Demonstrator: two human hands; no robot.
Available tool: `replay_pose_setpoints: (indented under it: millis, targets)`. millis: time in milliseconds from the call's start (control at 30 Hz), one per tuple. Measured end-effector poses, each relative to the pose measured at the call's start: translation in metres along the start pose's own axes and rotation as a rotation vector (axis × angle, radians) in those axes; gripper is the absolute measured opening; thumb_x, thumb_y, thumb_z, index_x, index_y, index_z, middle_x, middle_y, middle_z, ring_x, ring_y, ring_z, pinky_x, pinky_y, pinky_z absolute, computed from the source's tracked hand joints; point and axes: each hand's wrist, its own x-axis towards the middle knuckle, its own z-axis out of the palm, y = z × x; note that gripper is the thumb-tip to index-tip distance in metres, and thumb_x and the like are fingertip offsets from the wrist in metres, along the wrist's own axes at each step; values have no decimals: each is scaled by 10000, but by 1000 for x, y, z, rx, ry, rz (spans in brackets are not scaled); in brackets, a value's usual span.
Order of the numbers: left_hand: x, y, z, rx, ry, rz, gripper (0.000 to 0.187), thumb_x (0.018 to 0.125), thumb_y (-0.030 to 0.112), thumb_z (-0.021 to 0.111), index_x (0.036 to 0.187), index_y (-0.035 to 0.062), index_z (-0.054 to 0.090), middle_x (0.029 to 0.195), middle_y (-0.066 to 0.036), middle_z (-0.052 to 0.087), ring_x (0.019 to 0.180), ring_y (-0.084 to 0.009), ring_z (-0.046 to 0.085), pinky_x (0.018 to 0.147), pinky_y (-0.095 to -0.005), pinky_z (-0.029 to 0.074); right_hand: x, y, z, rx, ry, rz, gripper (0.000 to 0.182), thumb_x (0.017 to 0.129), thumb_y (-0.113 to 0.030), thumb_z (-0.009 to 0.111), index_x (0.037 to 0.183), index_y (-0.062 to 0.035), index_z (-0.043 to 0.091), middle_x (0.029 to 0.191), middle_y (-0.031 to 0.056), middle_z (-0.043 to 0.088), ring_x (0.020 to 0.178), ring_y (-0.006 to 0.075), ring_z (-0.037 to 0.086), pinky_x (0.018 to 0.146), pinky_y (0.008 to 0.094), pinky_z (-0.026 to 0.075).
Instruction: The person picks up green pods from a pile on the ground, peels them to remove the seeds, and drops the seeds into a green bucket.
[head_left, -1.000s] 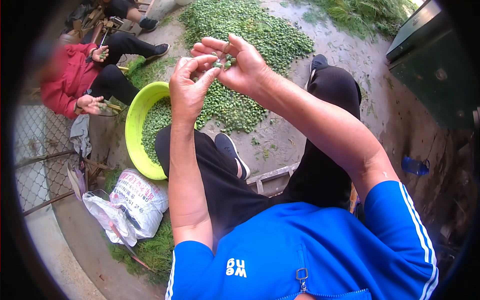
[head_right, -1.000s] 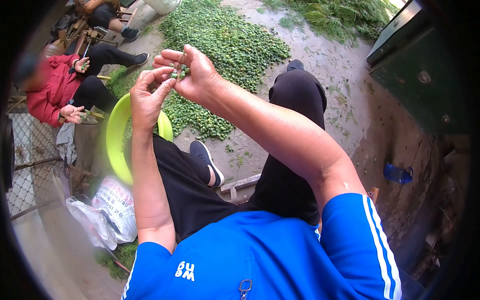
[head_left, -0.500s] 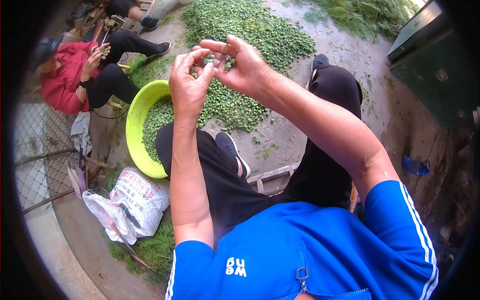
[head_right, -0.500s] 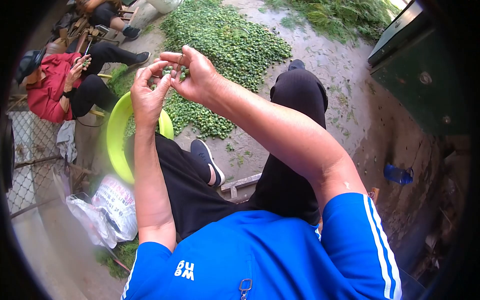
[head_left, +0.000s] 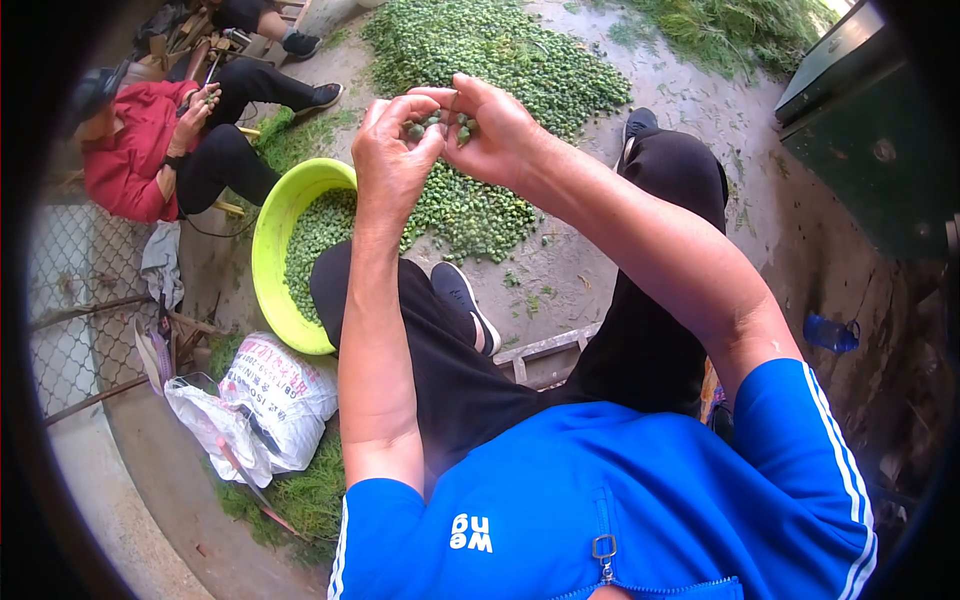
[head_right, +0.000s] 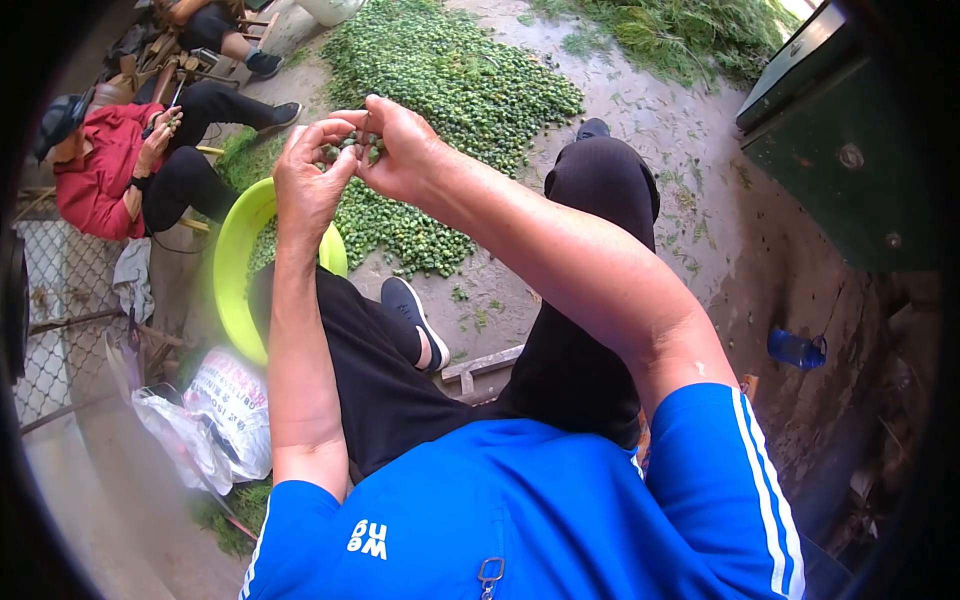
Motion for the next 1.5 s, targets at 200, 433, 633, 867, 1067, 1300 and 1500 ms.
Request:
replay_pose_setpoints:
  millis: [200, 433, 633, 867, 1067, 1300, 1500]
  targets:
    - [3, -10, -19, -896, -62, -318, 240, 817, 1, 622, 1053, 6, 580, 890, -59, 575, 656, -94, 529, 536, -193, 439, -3, -2, 5, 87, 28, 61, 514, 1008, -323, 238, 1194, 102, 459, 1142, 242, 521, 1061, 329, 537, 964, 446, 447]
    - [3, -1, -38, -1681, -128, -530, 248, 930, 218, 515, 1064, 12, 542, 911, -79, 517, 629, -107, 391, 433, -186, 325, -1, -2, 8, 108, -75, 30, 560, 1009, -355, 202, 1246, 104, 418, 1249, 278, 475, 1174, 370, 490, 1013, 466, 409]
    - [0, -7, -28, -1422, -138, -539, 173, 918, 174, 596, 1008, 27, 588, 771, 7, 479, 571, -45, 384, 391, -144, 255, -2, -2, 8, 92, -34, 20, 541, 1008, -353, 216, 1207, 91, 453, 1194, 257, 517, 1120, 339, 523, 964, 436, 448]
    - [-4, 10, -6, -924, -175, -486, 238, 870, 62, 634, 1100, 5, 619, 880, 20, 603, 559, 22, 389, 411, -129, 242, 5, 1, 0, 30, -5, -8, 559, 1010, -361, 209, 1213, 87, 475, 1242, 242, 505, 1141, 295, 506, 928, 332, 463]
    - [-7, 11, 10, -525, -162, -282, 236, 831, 48, 671, 1065, 26, 652, 934, 14, 594, 709, -21, 476, 580, -169, 385, 9, 7, -3, -32, 38, -48, 547, 1010, -344, 214, 1131, 99, 511, 1166, 260, 541, 1101, 314, 525, 1005, 422, 409]
    - [-7, 2, 12, -373, -180, -189, 193, 782, 27, 692, 965, 41, 631, 886, 12, 588, 819, -65, 516, 726, -219, 439, 5, 8, -1, -139, 98, -60, 509, 1010, -320, 244, 1089, 81, 546, 1003, 208, 617, 949, 266, 582, 925, 409, 459]
    - [-7, 5, 14, -381, -210, -151, 150, 815, 27, 652, 957, 55, 612, 866, 7, 582, 773, -64, 519, 678, -211, 442, 11, 11, -8, -161, 60, -84, 512, 1010, -323, 250, 1072, 85, 554, 961, 191, 617, 933, 263, 584, 889, 395, 472]
